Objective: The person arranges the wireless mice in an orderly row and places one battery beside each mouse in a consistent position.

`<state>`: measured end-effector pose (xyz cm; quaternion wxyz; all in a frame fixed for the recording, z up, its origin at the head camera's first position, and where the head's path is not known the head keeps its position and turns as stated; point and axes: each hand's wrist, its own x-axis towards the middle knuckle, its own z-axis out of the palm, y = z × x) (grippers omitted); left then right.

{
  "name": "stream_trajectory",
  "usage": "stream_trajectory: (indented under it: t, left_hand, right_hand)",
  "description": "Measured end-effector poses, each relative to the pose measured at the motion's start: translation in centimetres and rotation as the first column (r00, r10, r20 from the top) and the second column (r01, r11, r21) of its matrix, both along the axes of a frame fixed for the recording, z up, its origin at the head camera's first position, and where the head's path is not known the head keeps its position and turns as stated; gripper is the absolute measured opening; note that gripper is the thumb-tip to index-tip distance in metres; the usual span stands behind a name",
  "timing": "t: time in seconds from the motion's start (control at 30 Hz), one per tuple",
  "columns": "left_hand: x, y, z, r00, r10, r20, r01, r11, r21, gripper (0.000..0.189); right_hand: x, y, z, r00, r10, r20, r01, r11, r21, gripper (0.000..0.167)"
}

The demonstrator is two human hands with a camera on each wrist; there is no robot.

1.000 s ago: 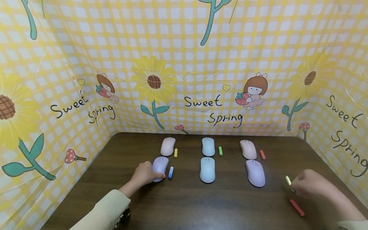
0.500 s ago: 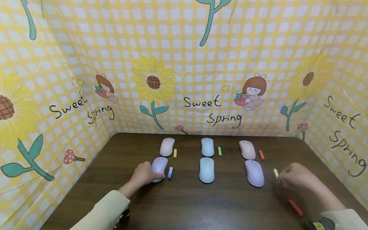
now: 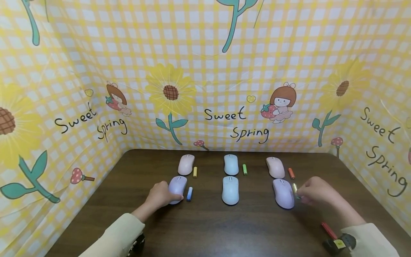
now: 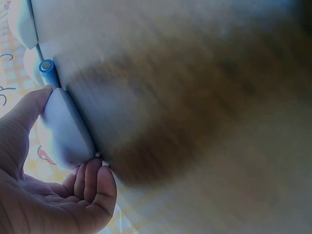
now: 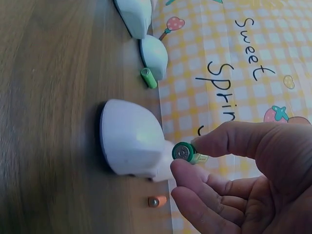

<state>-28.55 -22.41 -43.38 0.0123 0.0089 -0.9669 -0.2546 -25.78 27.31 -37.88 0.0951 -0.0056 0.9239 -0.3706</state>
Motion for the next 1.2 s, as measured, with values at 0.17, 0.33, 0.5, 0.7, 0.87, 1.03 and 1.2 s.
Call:
stream_trajectory:
  t: [0.17,0.33,0.5,0.7,0.87,1.03,1.2]
  left_hand:
    - [0.0,0.0,0.0,1.000,0.000,-0.002,0.000,1.000,-0.003,0.056]
    - [0.0,0.0,0.1,1.000,0.001,0.003,-0.001,1.000,-0.002,0.056]
    - [0.1,0.0,0.2,1.000,0.002,0.004,-0.002,1.000,-0.001,0.055]
    - [0.0,0.0,0.1,1.000,-0.001,0.008,0.001,1.000,0.005,0.056]
    - [0.0,0.0,0.0,1.000,0.003,0.007,-0.003,1.000,0.001,0.055]
    - [0.0,0.0,0.0,1.000,-0.004,0.004,0.004,1.000,-0.002,0.055]
    - [0.0,0.1,0.1,1.000,-0.002,0.003,0.002,1.000,-0.005,0.055]
  right_hand:
    - [-0.4,-0.7,0.0,1.000,-0.002,0.009,0.002,1.000,0.000,0.013]
    - [-0.8,-1.4,-0.1,1.000,0.009,0.000,-0.009,1.000,0.004,0.013]
    - [-1.2,-2.4,-0.2,1.000,-0.005,0.006,0.005,1.000,-0.019,0.013]
    - [-1.8,-3.5,-0.5,1.000,-0.002,0.004,0.002,1.000,-0.002,0.016]
    - [-2.3,-4.7,-0.8,1.000,0.004,-0.004,-0.004,1.000,-0.016,0.019]
    - [-2.8,-5.9,-0.8,1.000,0.003,0.014,-0.003,0.999,-0.049,0.018]
    - [-3.1,-7.0,-0.9,1.000,0.005,0.031,-0.001,0.994,-0.108,0.012]
